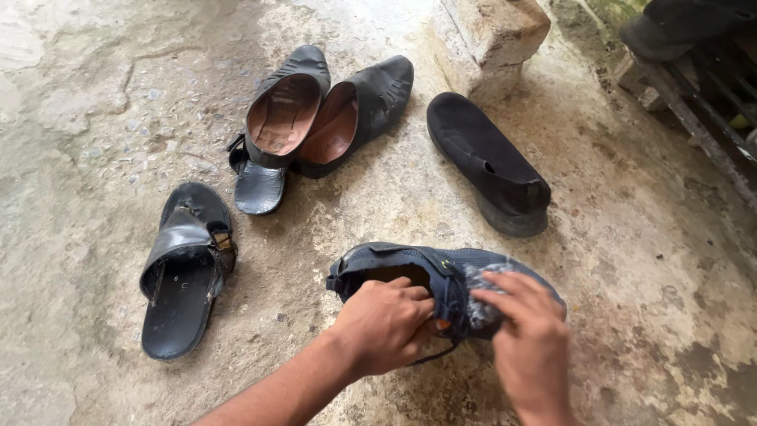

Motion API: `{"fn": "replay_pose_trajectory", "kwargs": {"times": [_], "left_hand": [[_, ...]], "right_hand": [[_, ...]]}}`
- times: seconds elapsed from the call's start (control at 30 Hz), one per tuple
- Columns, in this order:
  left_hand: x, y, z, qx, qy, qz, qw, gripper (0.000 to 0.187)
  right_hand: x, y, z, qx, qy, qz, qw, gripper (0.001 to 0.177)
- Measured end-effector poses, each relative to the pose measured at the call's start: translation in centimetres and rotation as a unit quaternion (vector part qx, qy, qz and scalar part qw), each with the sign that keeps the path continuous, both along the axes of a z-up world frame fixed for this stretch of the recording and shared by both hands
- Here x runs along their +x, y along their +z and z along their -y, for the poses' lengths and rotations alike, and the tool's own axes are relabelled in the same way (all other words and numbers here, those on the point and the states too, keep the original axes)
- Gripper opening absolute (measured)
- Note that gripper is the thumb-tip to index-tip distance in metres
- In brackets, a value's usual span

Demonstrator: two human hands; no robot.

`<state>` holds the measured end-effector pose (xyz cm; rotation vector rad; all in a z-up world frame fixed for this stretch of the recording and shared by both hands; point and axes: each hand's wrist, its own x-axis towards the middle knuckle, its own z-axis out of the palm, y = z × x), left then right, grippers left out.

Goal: The person scrubs a blue sneaker with a cloth, then places it on a shoe rack. They proceed to scrub a black slip-on shoe with the same cloth. The task involves cleaning footwear using a cloth.

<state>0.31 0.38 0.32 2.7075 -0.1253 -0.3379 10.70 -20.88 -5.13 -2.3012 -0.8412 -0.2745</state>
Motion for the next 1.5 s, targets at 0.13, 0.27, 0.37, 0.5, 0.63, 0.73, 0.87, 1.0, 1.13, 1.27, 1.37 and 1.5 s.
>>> {"fn": "replay_pose_trajectory", "kwargs": {"times": [0.13, 0.27, 0.37, 0.5, 0.63, 0.73, 0.87, 1.0, 1.13, 1.27, 1.37, 1.5], "left_hand": [[0.5, 0.4, -0.2, -0.023, 0.018, 0.021, 0.999, 0.035], [1.1, 2.3, -0.2, -0.074, 0.069, -0.023, 0.995, 0.041], [2.5, 4.0, -0.5, -0.141, 0.145, -0.111, 0.973, 0.046], [4.0, 4.4, -0.2, -0.22, 0.253, -0.157, 0.929, 0.068], [6.0, 2.7, 0.4, -0.316, 0.371, -0.176, 0.855, 0.068], [6.9, 1.2, 0.5, -0.455, 0.406, -0.198, 0.768, 0.048], [6.4, 0.8, -0.2, -0.514, 0.422, -0.192, 0.722, 0.041], [5.6, 2.1, -0.3, -0.508, 0.466, -0.243, 0.682, 0.038], [5.5, 3.8, -0.5, -0.518, 0.48, -0.238, 0.667, 0.036], [5.7, 3.9, -0.2, -0.519, 0.512, -0.231, 0.644, 0.034], [6.0, 3.4, -0.4, -0.55, 0.534, -0.204, 0.609, 0.029], [6.0, 2.8, -0.7, -0.588, 0.55, -0.177, 0.566, 0.019]], "right_hand": [[1.0, -0.3, 1.9, -0.088, -0.107, 0.009, 0.99, 0.029], [1.3, -0.1, 4.6, -0.105, -0.216, 0.017, 0.971, 0.043], [0.7, -0.2, 3.5, -0.088, -0.155, -0.002, 0.984, 0.038], [-1.0, 1.0, 0.7, -0.045, -0.127, -0.053, 0.989, 0.044], [-2.8, 2.7, -1.8, 0.044, -0.139, -0.105, 0.984, 0.046], [-3.4, 2.5, -3.3, 0.055, -0.094, -0.091, 0.99, 0.044], [-2.0, 1.6, -2.1, -0.076, -0.04, 0.016, 0.996, 0.038], [0.0, 2.0, 2.6, -0.188, -0.231, -0.039, 0.954, 0.029], [-0.1, 2.3, 2.1, -0.047, -0.239, -0.054, 0.968, 0.038], [-1.8, 1.2, -1.1, 0.008, -0.049, -0.035, 0.998, 0.043], [-1.4, 0.8, -0.8, -0.089, -0.097, -0.009, 0.991, 0.044], [0.0, 1.4, 2.2, -0.15, -0.295, -0.136, 0.934, 0.025]]}}
